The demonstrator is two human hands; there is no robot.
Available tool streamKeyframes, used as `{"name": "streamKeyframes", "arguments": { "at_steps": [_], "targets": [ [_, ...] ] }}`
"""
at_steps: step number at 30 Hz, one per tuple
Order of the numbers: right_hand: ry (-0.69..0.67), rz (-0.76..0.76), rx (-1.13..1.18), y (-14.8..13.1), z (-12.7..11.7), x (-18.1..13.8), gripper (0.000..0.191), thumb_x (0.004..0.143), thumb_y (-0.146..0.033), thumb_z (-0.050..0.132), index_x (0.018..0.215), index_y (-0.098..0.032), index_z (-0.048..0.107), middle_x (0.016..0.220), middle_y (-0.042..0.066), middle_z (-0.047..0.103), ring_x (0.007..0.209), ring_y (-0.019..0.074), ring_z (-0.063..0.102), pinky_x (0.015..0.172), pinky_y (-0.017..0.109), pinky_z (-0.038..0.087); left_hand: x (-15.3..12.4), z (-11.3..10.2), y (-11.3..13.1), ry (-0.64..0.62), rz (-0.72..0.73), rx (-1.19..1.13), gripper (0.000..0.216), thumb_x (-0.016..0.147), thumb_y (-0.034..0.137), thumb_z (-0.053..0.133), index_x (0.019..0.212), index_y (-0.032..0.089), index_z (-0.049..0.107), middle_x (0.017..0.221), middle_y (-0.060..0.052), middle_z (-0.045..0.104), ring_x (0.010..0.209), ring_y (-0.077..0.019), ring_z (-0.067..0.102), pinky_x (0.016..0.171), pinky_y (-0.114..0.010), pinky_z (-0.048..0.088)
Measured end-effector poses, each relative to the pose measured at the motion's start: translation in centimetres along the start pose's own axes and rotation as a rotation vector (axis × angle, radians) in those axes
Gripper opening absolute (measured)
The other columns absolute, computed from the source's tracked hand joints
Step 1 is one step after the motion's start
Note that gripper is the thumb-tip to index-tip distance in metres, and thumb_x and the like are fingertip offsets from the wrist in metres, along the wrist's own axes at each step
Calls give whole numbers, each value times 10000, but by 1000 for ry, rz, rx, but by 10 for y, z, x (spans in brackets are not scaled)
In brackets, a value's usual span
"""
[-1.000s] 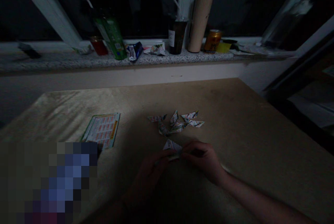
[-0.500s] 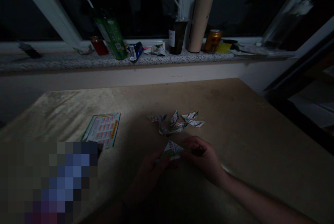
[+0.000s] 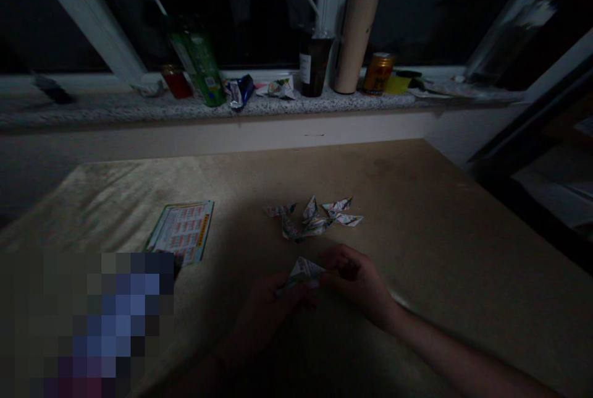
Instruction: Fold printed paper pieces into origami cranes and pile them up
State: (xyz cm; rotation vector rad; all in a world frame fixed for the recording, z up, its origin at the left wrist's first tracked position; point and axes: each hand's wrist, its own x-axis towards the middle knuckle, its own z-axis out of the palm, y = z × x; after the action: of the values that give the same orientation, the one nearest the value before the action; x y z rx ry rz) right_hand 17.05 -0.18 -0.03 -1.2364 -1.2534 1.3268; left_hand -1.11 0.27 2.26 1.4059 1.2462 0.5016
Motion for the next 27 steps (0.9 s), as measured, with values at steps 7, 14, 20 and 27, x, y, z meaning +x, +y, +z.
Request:
{"name": "streamKeyframes", "arguments": {
  "at_steps": [7, 14, 20, 27],
  "targets": [
    [-180, -16, -152, -1, 0, -3, 269, 716, -427, 654, 707, -161, 618, 621, -18, 523, 572, 110, 451, 477, 199, 344, -1, -1, -2, -28, 44, 9, 344, 819, 404, 514, 699, 151, 712, 698, -2, 707, 684, -178, 620, 620, -208, 419],
    [-185, 6, -164, -1, 0, -6, 323, 768, -461, 585, 698, -146, 593, 577, -35, 429, 521, 91, 351, 446, 201, 267, 1, 0, -2, -54, 26, 2, 340, 823, 393, 517, 657, 156, 698, 651, 9, 691, 650, -166, 611, 611, -200, 416],
    [-119, 41, -125, -1, 3, -8, 335, 731, -488, 604, 671, -159, 576, 561, -39, 419, 511, 94, 341, 437, 201, 266, -1, 1, -5, -55, 5, -54, 345, 802, 432, 546, 721, 129, 689, 657, -17, 685, 620, -161, 593, 561, -200, 405],
    [-152, 51, -69, 3, 3, -7, 299, 716, -452, 638, 721, -153, 627, 606, -24, 500, 539, 100, 407, 481, 199, 329, -1, -1, -7, -89, 12, -15, 368, 830, 418, 513, 677, 127, 677, 582, 0, 657, 526, -122, 531, 486, -172, 341]
  ]
}}
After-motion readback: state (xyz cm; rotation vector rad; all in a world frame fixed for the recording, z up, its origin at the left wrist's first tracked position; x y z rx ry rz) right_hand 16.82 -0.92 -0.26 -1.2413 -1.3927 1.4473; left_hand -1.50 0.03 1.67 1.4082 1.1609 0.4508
